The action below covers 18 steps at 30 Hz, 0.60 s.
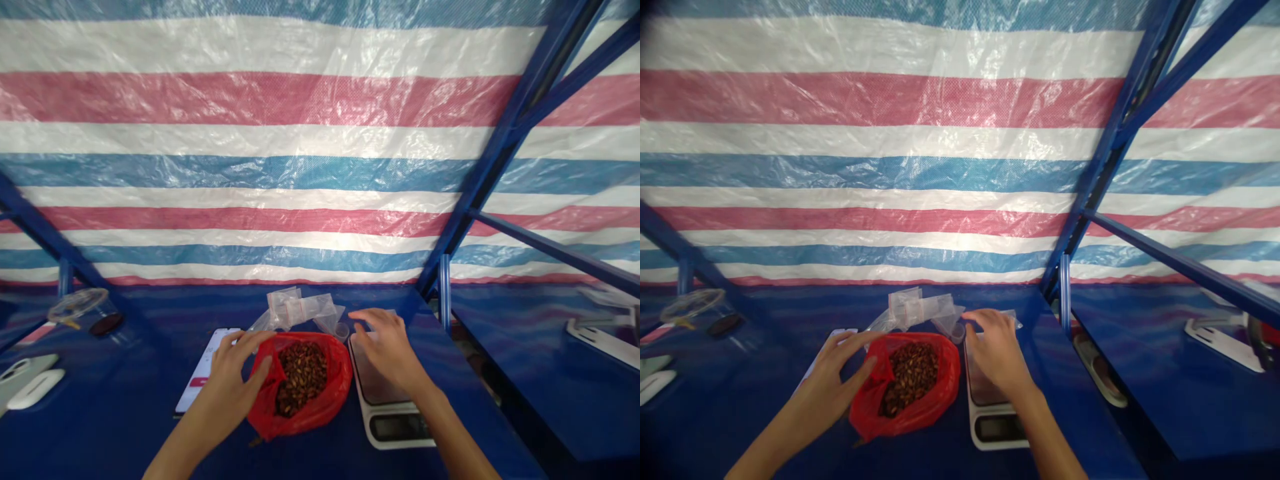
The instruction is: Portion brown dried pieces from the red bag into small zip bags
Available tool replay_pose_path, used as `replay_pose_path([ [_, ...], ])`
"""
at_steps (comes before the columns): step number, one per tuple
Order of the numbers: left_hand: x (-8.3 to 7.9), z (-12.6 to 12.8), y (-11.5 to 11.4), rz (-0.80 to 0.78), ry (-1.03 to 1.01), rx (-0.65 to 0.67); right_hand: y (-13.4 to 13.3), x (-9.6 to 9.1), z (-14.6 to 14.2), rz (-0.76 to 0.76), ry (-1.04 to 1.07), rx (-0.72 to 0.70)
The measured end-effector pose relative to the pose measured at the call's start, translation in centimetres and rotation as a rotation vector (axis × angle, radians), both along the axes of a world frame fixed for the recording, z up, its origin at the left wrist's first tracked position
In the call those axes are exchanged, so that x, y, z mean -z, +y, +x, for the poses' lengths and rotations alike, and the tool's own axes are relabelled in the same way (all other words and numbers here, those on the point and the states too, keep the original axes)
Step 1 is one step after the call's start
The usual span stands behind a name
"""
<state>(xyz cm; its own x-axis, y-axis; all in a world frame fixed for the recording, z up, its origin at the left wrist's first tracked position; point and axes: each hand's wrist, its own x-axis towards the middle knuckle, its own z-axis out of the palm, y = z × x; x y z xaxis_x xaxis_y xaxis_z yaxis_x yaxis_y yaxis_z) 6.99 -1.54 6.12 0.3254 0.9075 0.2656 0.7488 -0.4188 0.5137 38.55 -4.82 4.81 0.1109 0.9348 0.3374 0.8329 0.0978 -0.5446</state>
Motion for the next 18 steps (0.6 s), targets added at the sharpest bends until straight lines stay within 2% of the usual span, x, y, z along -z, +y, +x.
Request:
replay_pose_path([
  [1, -0.9, 0.9, 0.6, 0.018, 0.025, -0.03, 0.7, -0.2, 1.2, -0.027, -0.085, 0.085],
  [3, -2.4, 2.9, 1.9, 0.04, 0.049, -0.001, 2.0, -0.3, 3.3, -0.142, -0.206, 0.198],
  [5, -3.5, 5.2, 3.0, 0.052, 0.006, 0.07, 2.8, 0.0, 4.4, -0.286, -0.284, 0.217],
  [7, -3.8, 7.4, 3.5, 0.059, -0.043, 0.149, 3.5, 0.5, 4.5, -0.369, -0.312, 0.216],
  [10, -3.2, 9.6, 3.1, 0.083, -0.123, 0.245, 4.3, 1.3, 4.2, -0.377, -0.292, 0.239],
  [15, -0.5, 11.0, -0.1, 0.117, -0.159, 0.379, 4.5, 2.0, 5.1, -0.356, -0.178, 0.304],
  [17, 0.2, 11.3, -1.3, 0.144, -0.17, 0.373, 3.7, 1.7, 5.3, -0.279, -0.079, 0.324],
  [18, 0.4, 11.5, -1.7, 0.157, -0.184, 0.345, 3.1, 1.4, 5.1, -0.155, 0.045, 0.319],
])
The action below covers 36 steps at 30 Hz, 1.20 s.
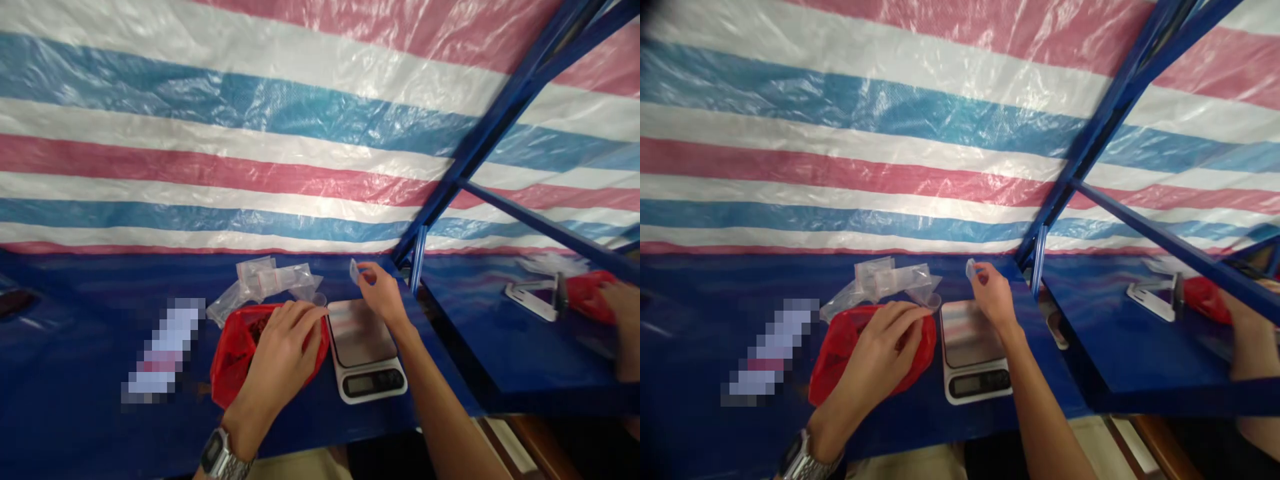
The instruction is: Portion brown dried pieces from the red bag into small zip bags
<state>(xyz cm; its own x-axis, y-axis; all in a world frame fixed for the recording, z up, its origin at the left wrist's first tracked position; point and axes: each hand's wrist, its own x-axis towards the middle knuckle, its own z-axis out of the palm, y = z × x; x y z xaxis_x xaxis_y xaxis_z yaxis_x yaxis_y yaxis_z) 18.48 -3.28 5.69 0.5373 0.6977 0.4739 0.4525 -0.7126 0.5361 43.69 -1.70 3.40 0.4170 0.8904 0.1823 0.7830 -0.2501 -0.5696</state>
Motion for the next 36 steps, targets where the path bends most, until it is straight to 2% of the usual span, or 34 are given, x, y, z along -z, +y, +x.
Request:
replay_pose_path([
  [2, 0.2, 0.4, -0.5, 0.017, -0.011, -0.059, -1.6, -0.9, -1.0, 0.266, 0.196, -0.071],
  [3, 0.3, 0.7, -0.6, 0.038, 0.008, -0.076, -2.5, -1.4, -1.8, 0.33, 0.278, -0.136],
  [5, 0.4, 1.0, -0.7, 0.11, 0.088, -0.075, -4.2, -2.6, -3.7, 0.335, 0.404, -0.296],
  [7, 0.7, 1.2, -0.8, 0.186, 0.156, -0.061, -5.6, -3.5, -5.5, 0.294, 0.425, -0.439],
  [11, 1.2, 1.0, -0.7, 0.157, 0.108, -0.074, -6.5, -4.4, -7.4, 0.274, 0.429, -0.534],
  [15, 0.7, 0.8, -0.2, 0.019, -0.116, -0.062, -5.4, -5.4, -7.0, 0.248, 0.418, -0.552],
  [19, -0.7, -0.3, 0.9, -0.214, -0.493, -0.247, -2.8, -6.0, -5.7, 0.13, 0.431, -0.559],
  [22, -1.7, -2.2, 2.1, -0.35, -0.782, -0.359, -0.5, -5.3, -5.1, -0.005, 0.23, -0.607],
  [24, -2.1, -3.9, 3.0, -0.409, -0.961, -0.429, 0.6, -4.5, -5.0, -0.034, 0.07, -0.638],
  [27, -2.3, -6.1, 4.2, -0.429, -1.143, -0.518, 1.4, -3.1, -5.3, -0.087, -0.101, -0.667],
  [30, -2.1, -7.6, 4.7, -0.399, -1.186, -0.554, 1.8, -1.7, -5.2, -0.235, -0.219, -0.689],
  [32, -1.9, -8.1, 4.7, -0.395, -1.124, -0.548, 2.2, -1.0, -4.9, -0.257, -0.223, -0.665],
  [34, -1.8, -8.4, 4.6, -0.379, -0.995, -0.553, 2.5, -1.0, -4.7, -0.174, -0.148, -0.631],
  [36, -1.7, -8.8, 4.3, -0.352, -0.831, -0.578, 2.4, -2.0, -5.0, -0.042, -0.053, -0.607],
])
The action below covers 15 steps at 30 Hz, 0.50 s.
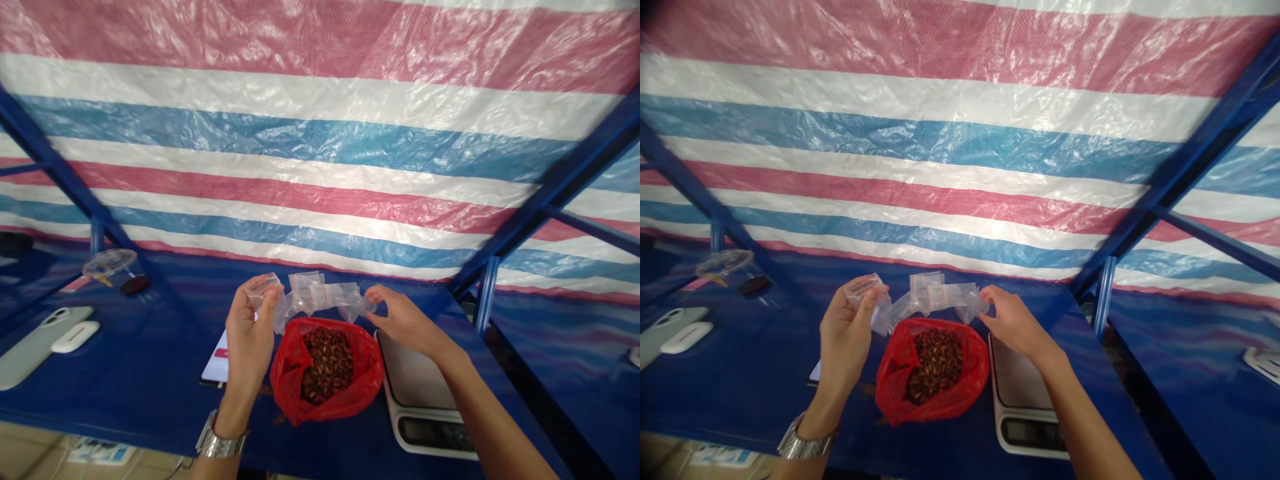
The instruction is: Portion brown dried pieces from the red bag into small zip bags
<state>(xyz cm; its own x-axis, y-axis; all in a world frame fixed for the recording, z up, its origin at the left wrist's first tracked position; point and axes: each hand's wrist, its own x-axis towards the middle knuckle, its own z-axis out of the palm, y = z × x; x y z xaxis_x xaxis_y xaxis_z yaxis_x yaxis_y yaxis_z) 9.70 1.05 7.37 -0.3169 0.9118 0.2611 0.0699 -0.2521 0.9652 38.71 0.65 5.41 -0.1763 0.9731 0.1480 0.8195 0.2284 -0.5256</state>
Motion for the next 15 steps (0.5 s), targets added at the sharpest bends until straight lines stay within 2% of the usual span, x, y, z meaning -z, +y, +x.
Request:
replay_pose_path([
  [3, 0.0, -0.5, -0.5, -0.072, 0.245, 0.077, -1.7, -2.9, -2.0, 0.083, 0.073, -0.049],
  [5, -0.2, -0.7, -0.9, -0.149, 0.386, 0.182, -3.4, -4.6, -4.1, 0.007, 0.08, -0.123],
  [7, -0.4, -0.7, -1.3, -0.214, 0.528, 0.276, -4.8, -5.3, -6.1, -0.123, 0.026, -0.225],
  [9, -0.5, -0.4, -1.6, -0.232, 0.681, 0.342, -5.7, -5.0, -7.5, -0.193, -0.102, -0.268],
  [11, -0.4, -0.1, -1.8, -0.187, 0.816, 0.368, -5.9, -4.1, -8.1, -0.209, -0.279, -0.252],
  [15, 1.1, 0.2, -2.2, -0.134, 0.992, 0.321, -5.3, -2.6, -8.4, -0.205, -0.505, -0.215],
])
